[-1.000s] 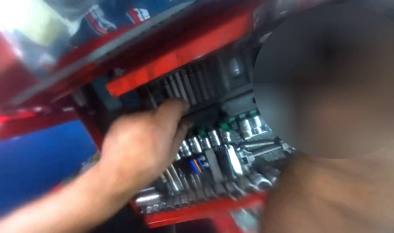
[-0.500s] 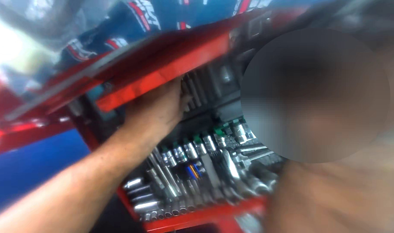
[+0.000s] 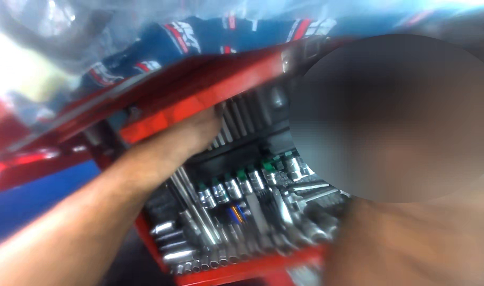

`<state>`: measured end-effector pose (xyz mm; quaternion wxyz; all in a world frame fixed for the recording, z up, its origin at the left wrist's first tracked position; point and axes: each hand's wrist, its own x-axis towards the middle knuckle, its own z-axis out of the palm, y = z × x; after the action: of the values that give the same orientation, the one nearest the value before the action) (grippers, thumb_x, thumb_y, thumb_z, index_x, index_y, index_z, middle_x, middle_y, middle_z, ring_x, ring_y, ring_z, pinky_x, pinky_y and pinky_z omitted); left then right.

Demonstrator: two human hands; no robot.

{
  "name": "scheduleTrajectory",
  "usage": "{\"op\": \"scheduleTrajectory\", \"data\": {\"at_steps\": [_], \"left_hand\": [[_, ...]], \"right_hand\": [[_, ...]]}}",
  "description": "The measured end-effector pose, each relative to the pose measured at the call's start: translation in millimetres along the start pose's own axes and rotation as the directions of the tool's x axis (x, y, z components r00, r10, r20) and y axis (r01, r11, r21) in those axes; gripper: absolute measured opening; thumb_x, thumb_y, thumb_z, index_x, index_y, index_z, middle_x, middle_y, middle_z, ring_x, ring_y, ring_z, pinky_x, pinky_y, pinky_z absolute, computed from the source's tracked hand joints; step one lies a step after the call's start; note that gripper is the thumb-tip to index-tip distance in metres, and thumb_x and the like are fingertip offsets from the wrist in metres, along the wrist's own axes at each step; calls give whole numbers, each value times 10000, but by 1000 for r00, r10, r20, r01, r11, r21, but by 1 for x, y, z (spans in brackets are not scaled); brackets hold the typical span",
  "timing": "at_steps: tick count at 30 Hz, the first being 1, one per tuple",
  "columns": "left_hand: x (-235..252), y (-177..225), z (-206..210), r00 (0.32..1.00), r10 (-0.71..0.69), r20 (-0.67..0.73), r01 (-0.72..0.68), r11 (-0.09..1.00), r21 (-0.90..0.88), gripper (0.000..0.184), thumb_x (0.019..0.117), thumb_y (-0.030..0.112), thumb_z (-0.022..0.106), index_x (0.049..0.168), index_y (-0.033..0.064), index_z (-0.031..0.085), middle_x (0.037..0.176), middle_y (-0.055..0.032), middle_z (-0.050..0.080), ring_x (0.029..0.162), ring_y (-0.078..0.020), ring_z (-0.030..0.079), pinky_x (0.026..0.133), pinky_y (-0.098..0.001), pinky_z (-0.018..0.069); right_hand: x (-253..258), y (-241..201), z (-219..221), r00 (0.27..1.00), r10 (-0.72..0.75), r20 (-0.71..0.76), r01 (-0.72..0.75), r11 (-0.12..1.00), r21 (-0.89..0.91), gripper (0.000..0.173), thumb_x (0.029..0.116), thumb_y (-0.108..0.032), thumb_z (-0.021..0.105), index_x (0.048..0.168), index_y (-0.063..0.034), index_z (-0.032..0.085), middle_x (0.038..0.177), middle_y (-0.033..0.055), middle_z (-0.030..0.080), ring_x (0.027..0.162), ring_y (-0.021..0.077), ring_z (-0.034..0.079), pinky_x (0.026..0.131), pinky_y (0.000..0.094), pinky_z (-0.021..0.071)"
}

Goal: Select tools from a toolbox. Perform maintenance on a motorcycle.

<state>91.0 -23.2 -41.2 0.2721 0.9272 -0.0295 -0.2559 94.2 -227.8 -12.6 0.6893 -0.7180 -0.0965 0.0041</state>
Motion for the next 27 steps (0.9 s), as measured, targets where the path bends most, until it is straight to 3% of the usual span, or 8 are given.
{"op": "scheduleTrajectory", "data": {"at_steps": [6, 13, 15, 17, 20, 22, 25, 27], "left_hand": [[-9, -9, -3, 998, 46, -39, -47, 998, -31, 226, 1085, 308, 501, 1059, 139, 647, 922, -21, 651, 880, -103, 631, 816, -362, 510], [-42, -21, -4, 992, -100, -82, 110, 986, 128, 226, 1044, 426, 556, 1115, 231, 647, 836, 66, 685, 779, -90, 662, 736, -412, 554], [-43, -33, 8, 966, 103, -237, -35, 961, 273, 283, 1038, 462, 545, 1201, 258, 655, 900, 57, 690, 838, -99, 663, 783, -415, 538], [-29, -45, 18, 908, 346, -236, -228, 881, 414, 394, 1040, 529, 504, 1367, 347, 627, 1073, 52, 705, 949, -85, 668, 860, -391, 541], [-9, -36, 24, 857, 504, -106, -410, 791, 454, 283, 1030, 423, 547, 1215, 296, 719, 969, -1, 734, 830, -166, 708, 682, -420, 570], [-13, -23, 18, 870, 492, -41, -424, 787, 448, 230, 1030, 338, 560, 1116, 209, 728, 934, -30, 721, 853, -208, 709, 717, -428, 572], [-31, -10, 5, 897, 416, -148, -372, 893, 252, 249, 1059, 291, 539, 1083, 108, 707, 884, -41, 699, 834, -168, 688, 766, -369, 568], [-43, -12, 8, 961, 201, -192, -253, 919, -302, 230, 1071, 284, 493, 1032, 146, 673, 768, 50, 595, 659, -36, 564, 612, -217, 493]], "right_hand": [[1, 5, -1, 998, 56, -19, -56, 998, 20, 89, 1020, -122, 510, 1013, -144, 596, 795, -69, 615, 540, 43, 491, 434, 212, 410], [0, 8, -3, 999, 53, -2, -53, 997, 56, 92, 1025, -117, 501, 1028, -133, 592, 811, -58, 620, 543, 45, 489, 442, 214, 419], [0, 7, -2, 998, 56, -11, -55, 997, 59, 100, 1024, -103, 496, 1028, -119, 595, 809, -48, 624, 541, 49, 488, 441, 213, 415], [-1, 7, -3, 998, 60, -5, -60, 997, 55, 116, 1032, -113, 479, 1042, -116, 594, 805, -51, 612, 538, 47, 475, 439, 210, 410], [-1, 6, -2, 997, 71, 2, -71, 996, 56, 106, 1034, -121, 478, 1038, -130, 583, 798, -55, 597, 526, 50, 454, 428, 212, 389], [-1, 5, -2, 997, 76, -8, -75, 995, 58, 98, 1031, -116, 488, 1016, -139, 583, 781, -62, 596, 517, 47, 453, 421, 212, 387], [-2, 4, 0, 998, 61, -11, -61, 997, 55, 97, 1028, -104, 494, 1046, -141, 581, 832, -66, 626, 553, 38, 493, 448, 205, 422], [-2, 1, 1, 998, 57, -16, -56, 997, 57, 99, 1021, -97, 495, 1058, -136, 579, 844, -68, 631, 566, 36, 503, 452, 201, 419]]}}
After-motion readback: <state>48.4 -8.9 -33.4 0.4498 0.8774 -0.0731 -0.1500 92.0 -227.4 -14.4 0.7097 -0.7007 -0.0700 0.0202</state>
